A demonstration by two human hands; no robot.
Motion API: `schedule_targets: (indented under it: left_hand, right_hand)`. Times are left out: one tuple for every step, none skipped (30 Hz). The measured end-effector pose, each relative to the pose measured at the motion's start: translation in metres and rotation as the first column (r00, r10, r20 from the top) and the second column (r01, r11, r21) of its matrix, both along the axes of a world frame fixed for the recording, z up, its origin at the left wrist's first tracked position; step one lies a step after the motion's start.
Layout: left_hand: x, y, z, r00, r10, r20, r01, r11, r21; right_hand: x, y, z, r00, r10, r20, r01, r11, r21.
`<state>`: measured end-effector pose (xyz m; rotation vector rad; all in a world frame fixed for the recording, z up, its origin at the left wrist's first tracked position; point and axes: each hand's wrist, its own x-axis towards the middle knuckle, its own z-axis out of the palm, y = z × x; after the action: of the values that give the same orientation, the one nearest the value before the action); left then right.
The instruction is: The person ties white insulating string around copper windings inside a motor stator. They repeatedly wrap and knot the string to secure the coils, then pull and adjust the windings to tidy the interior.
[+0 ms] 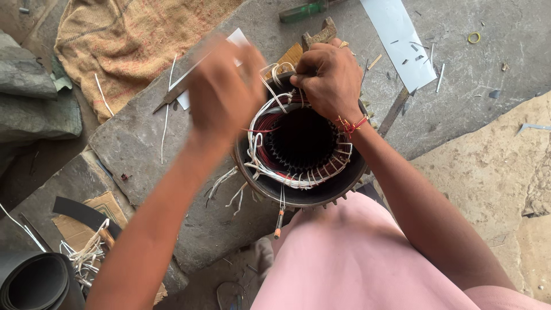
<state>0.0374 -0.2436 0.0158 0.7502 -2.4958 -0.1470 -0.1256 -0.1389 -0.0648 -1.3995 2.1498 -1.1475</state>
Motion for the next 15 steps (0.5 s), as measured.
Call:
schedule_targets:
  left_hand:
    - [0.005,0.019,-0.003,0.982,-0.142,0.128,0.143,0.990,-0.001]
    - [0.011,0.037,-0.007,0.928,-0.278,0.250,0.283,0.959,0.014]
    - [0.015,0.054,-0.012,0.895,-0.303,0.328,0.324,0.946,-0.010]
    - [0.016,0.065,-0.018,0.856,-0.323,0.405,0.365,0.930,-0.030]
    - [0.015,0.073,-0.025,0.852,-0.257,0.456,0.329,0.940,-0.086]
    - [0.014,0.079,-0.032,0.845,-0.186,0.501,0.294,0.945,-0.145]
    - [0.013,0.082,-0.037,0.834,-0.110,0.541,0.259,0.943,-0.208]
    - [0.011,0.082,-0.042,0.828,-0.094,0.552,0.243,0.949,-0.203]
    - [0.009,0.081,-0.046,0.822,-0.083,0.563,0.230,0.953,-0.195]
    - [0.009,0.081,-0.048,0.813,-0.073,0.577,0.215,0.959,-0.182]
    - [0.010,0.081,-0.048,0.822,-0.110,0.559,0.228,0.962,-0.147]
    - [0.011,0.081,-0.046,0.830,-0.145,0.538,0.243,0.963,-0.116]
    - [0.013,0.082,-0.042,0.838,-0.183,0.515,0.261,0.962,-0.083]
    - [0.016,0.084,-0.037,0.842,-0.213,0.495,0.278,0.959,-0.061]
    - [0.019,0.086,-0.031,0.846,-0.242,0.475,0.294,0.955,-0.038]
  right_hand:
    - [0.000,0.000,0.000,1.000,-0.002,-0.002,0.002,1.000,0.001]
    - [0.000,0.000,0.000,1.000,-0.005,-0.003,0.005,1.000,0.006]
    - [0.000,0.000,0.001,1.000,-0.006,-0.004,0.006,1.000,0.009]
    - [0.000,0.000,0.001,1.000,-0.007,-0.005,0.007,1.000,0.011]
    - [0.000,0.000,0.002,1.000,-0.007,-0.010,0.007,1.000,0.009]
    - [0.000,0.000,0.002,1.000,-0.005,-0.016,0.005,1.000,0.006]
    - [0.000,0.000,0.003,1.000,-0.002,-0.022,0.002,1.000,0.000]
    - [0.000,-0.001,0.003,1.000,-0.002,-0.017,0.003,1.000,0.005]
    - [0.000,-0.001,0.004,1.000,-0.007,-0.011,0.007,1.000,0.013]
    - [0.000,-0.001,0.004,1.000,-0.010,-0.002,0.010,1.000,0.026]
    - [0.001,0.000,0.004,1.000,-0.009,0.005,0.009,1.000,0.028]
    - [0.000,-0.001,0.004,1.000,-0.011,0.010,0.010,1.000,0.026]
    - [0.000,0.000,0.004,1.000,-0.015,0.014,0.014,1.000,0.027]
    - [0.000,0.000,0.004,1.000,-0.018,0.012,0.018,1.000,0.020]
    - [0.000,0.000,0.004,1.000,-0.020,0.010,0.020,1.000,0.013]
